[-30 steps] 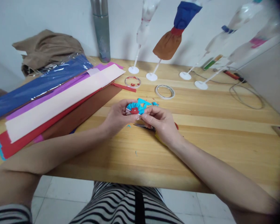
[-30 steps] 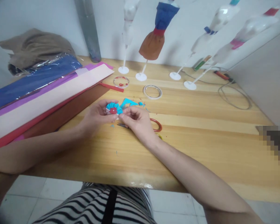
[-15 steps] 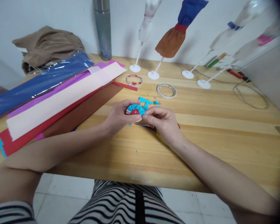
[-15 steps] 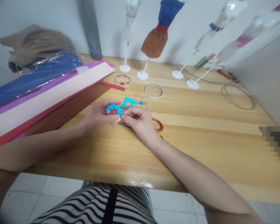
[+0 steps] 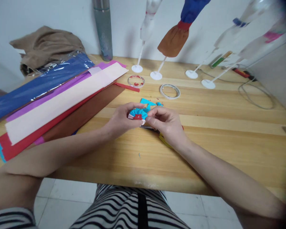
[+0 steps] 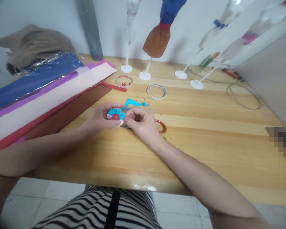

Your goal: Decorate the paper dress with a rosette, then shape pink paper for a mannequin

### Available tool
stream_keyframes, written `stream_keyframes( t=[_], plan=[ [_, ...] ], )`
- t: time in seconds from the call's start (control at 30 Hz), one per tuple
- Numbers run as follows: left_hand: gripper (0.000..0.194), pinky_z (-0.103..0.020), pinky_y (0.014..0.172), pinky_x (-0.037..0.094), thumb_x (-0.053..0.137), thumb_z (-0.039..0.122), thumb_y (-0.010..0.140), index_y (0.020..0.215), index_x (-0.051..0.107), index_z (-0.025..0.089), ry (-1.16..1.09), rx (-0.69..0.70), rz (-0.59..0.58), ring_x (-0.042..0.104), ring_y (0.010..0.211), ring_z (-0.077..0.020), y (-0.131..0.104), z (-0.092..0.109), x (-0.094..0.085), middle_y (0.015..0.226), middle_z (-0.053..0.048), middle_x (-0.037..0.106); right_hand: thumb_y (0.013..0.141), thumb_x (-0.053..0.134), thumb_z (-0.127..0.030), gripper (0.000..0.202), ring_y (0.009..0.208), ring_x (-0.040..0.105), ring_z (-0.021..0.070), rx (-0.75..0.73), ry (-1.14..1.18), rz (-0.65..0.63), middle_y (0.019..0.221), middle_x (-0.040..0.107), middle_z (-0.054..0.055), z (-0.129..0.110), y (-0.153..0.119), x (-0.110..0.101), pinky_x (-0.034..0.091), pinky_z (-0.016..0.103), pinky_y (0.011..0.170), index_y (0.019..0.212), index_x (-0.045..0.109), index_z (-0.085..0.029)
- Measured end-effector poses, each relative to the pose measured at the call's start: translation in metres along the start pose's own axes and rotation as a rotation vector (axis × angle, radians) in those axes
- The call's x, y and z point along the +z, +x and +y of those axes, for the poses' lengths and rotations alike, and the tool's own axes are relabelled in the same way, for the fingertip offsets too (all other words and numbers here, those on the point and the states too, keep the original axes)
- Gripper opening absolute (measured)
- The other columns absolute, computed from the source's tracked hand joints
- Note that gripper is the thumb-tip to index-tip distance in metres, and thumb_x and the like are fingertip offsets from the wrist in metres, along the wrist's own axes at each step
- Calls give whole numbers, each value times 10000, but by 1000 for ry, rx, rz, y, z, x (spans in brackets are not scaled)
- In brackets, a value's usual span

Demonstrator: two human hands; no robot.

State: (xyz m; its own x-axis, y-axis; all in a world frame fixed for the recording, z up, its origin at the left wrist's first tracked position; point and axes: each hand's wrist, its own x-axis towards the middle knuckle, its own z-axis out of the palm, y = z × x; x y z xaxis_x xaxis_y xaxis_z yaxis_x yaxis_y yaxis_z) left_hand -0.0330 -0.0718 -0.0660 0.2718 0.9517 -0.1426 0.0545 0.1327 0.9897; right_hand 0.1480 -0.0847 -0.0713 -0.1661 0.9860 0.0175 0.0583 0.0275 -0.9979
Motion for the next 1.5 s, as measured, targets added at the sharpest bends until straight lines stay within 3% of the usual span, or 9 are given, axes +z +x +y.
stream_keyframes(
  t=[0.2,0.43,0.63,0.83,1.03,1.3,1.5],
  plan=[
    [519,-243,662,468,826,221,601,1111,754,160,-16,-5,-3,563,663,-97,1,-2,0,742,49,653,696,836,-376,264,514,430,106,27,-2,-19,553,513,-47,2,0,1,390,304,557,629,629,-226],
    [463,-229,620,420,785,196,624,1085,761,166,81,8,-24,519,632,-81,-2,4,0,734,57,634,671,803,-316,202,532,413,105,16,4,32,555,533,-41,1,-1,1,388,305,579,588,644,-223],
    [582,-238,650,465,877,263,604,1155,726,150,-109,-3,-65,569,635,-88,1,-4,1,725,50,652,667,781,-298,181,533,380,106,16,83,126,563,521,-40,4,-1,1,342,302,560,583,637,-228],
    [332,-216,523,441,863,302,662,920,704,167,-69,-51,-115,611,577,-111,-2,4,-2,701,16,695,669,791,-323,177,520,343,119,-8,99,212,550,489,-37,5,0,-1,300,307,521,602,644,-251],
    [292,-217,509,464,876,349,692,853,728,154,-217,-64,-175,636,604,-110,-2,-2,-1,866,-67,780,719,801,-366,203,521,388,122,-12,130,177,574,534,-35,6,-1,1,336,310,533,639,653,-251],
    [211,-190,480,391,818,311,708,755,685,155,-136,-17,-107,537,515,-78,0,2,-5,610,10,647,716,710,-354,143,505,446,132,24,128,58,553,554,-25,11,1,-3,314,305,520,674,657,-228],
    [174,-186,485,381,784,261,700,760,661,154,-13,-68,-143,517,510,-79,0,5,-3,565,31,599,753,769,-414,190,593,497,164,-23,104,137,668,596,-8,6,3,-8,398,325,555,827,723,-245]
  ],
)
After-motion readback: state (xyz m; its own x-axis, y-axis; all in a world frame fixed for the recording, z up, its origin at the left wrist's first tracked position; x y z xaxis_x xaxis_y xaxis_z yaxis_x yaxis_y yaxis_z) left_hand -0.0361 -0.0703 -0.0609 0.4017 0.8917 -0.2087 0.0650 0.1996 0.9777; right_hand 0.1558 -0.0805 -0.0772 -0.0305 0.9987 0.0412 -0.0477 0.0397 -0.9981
